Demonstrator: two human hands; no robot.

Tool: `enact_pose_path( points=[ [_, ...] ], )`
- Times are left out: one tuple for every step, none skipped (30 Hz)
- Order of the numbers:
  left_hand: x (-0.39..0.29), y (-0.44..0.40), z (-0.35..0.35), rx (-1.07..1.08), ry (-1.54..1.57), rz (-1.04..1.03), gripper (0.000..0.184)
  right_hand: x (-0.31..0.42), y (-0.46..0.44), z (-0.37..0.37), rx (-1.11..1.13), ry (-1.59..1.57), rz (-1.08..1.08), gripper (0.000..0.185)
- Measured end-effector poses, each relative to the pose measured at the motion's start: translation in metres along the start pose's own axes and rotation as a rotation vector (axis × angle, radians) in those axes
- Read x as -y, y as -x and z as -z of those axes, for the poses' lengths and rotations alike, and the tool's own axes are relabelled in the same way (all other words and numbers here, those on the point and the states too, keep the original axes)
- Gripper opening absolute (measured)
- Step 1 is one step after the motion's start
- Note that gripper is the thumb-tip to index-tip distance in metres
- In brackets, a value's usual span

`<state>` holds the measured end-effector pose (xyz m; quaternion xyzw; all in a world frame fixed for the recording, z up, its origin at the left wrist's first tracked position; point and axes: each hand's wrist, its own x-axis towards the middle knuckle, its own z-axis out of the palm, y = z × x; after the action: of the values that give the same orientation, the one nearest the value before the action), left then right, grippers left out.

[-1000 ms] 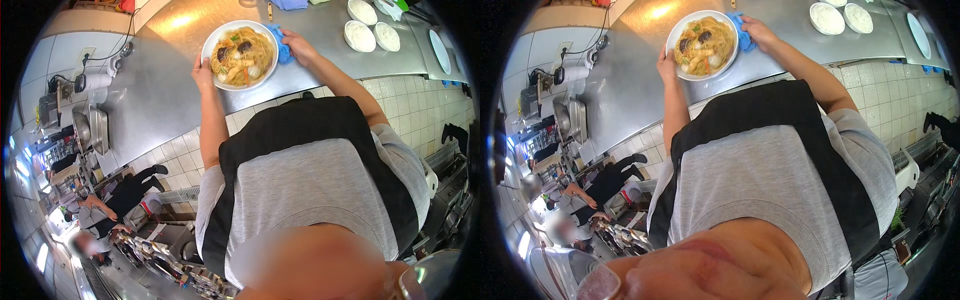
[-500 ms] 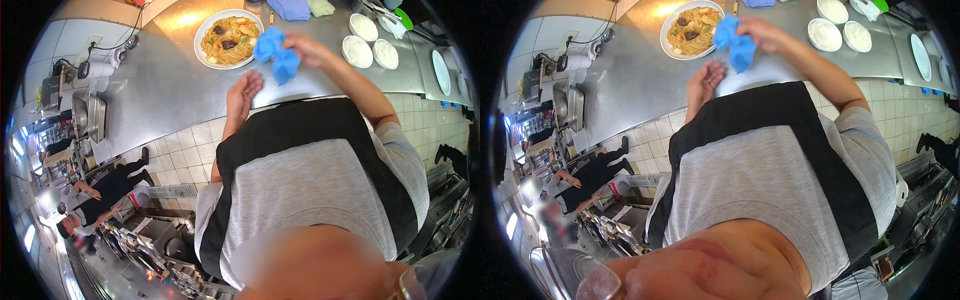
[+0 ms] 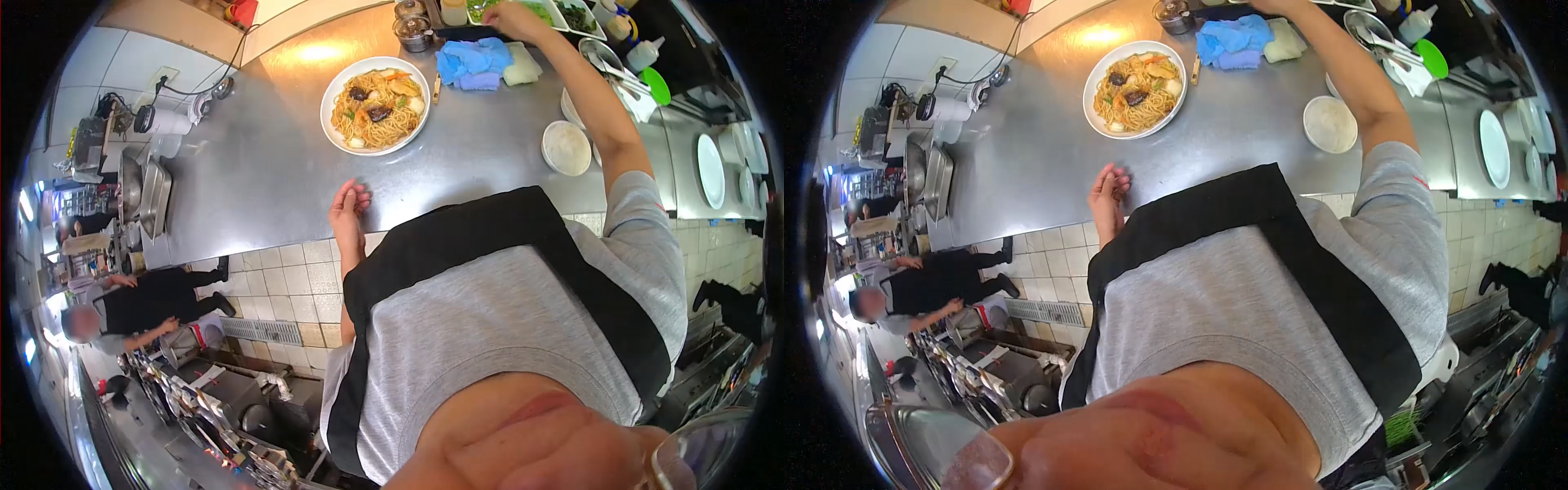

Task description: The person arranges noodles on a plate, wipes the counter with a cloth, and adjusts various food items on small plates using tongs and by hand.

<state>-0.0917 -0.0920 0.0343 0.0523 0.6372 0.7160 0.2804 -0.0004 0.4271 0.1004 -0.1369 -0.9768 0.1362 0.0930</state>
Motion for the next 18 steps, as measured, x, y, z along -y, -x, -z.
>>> enact_pose_path(
  points=[
    [0.0,-0.003,0.005,-0.024,0.009,0.015,0.024,-0.009,-0.015,0.007,-0.017,0.094,-0.102,0.021],
    [0.001,-0.01,0.009,0.016,-0.024,0.017,0.03,-0.016,-0.031,0.012,-0.038,0.188,-0.205,0.022],
    [-0.004,-0.014,0.003,-0.007,-0.021,0.015,0.033,-0.023,-0.044,0.014,-0.06,0.282,-0.309,0.023],
    [-0.009,-0.019,-0.005,-0.028,-0.018,0.013,0.037,-0.029,-0.052,0.011,-0.098,0.279,-0.327,0.02],
    [-0.014,-0.025,-0.014,-0.047,-0.015,0.012,0.041,-0.036,-0.056,0.005,-0.137,0.277,-0.347,0.018],
    [-0.018,-0.032,-0.023,-0.041,0.004,0.012,0.043,-0.033,-0.059,0.007,-0.175,0.275,-0.367,0.017],
    [-0.021,-0.037,-0.033,-0.035,0.022,0.013,0.046,-0.033,-0.061,0.012,-0.153,0.317,-0.332,0.017],
    [-0.022,-0.043,-0.039,-0.029,0.04,0.016,0.049,-0.031,-0.061,0.017,-0.128,0.358,-0.298,0.018],
    [-0.019,-0.049,-0.042,-0.024,0.023,0.003,0.049,-0.028,-0.06,0.021,-0.104,0.398,-0.266,0.018],
    [-0.017,-0.055,-0.045,-0.018,0.007,-0.011,0.048,-0.045,-0.067,0.011,-0.167,0.378,-0.259,0.018],
    [-0.015,-0.059,-0.047,-0.011,-0.01,-0.027,0.048,-0.07,-0.077,-0.005,-0.231,0.357,-0.253,0.018],
    [-0.017,-0.061,-0.048,-0.014,-0.012,-0.018,0.049,-0.069,-0.078,-0.005,-0.295,0.335,-0.247,0.019],
    [-0.019,-0.061,-0.047,-0.017,-0.014,-0.009,0.049,-0.069,-0.078,-0.001,-0.248,0.432,-0.143,0.018],
    [-0.02,-0.061,-0.047,-0.02,-0.015,0.003,0.049,-0.071,-0.075,0.006,-0.197,0.528,-0.037,0.018],
    [-0.02,-0.062,-0.048,-0.033,-0.027,0.003,0.05,-0.063,-0.069,0.018,-0.144,0.621,0.067,0.018],
    [-0.02,-0.063,-0.048,-0.043,-0.041,0.004,0.05,-0.061,-0.067,0.022,-0.11,0.578,0.028,0.018],
    [-0.021,-0.064,-0.048,-0.052,-0.056,0.002,0.05,-0.06,-0.065,0.027,-0.079,0.535,-0.013,0.018],
    [-0.023,-0.065,-0.048,-0.049,-0.057,0.006,0.051,-0.058,-0.066,0.03,-0.049,0.495,-0.051,0.018]
  ],
)
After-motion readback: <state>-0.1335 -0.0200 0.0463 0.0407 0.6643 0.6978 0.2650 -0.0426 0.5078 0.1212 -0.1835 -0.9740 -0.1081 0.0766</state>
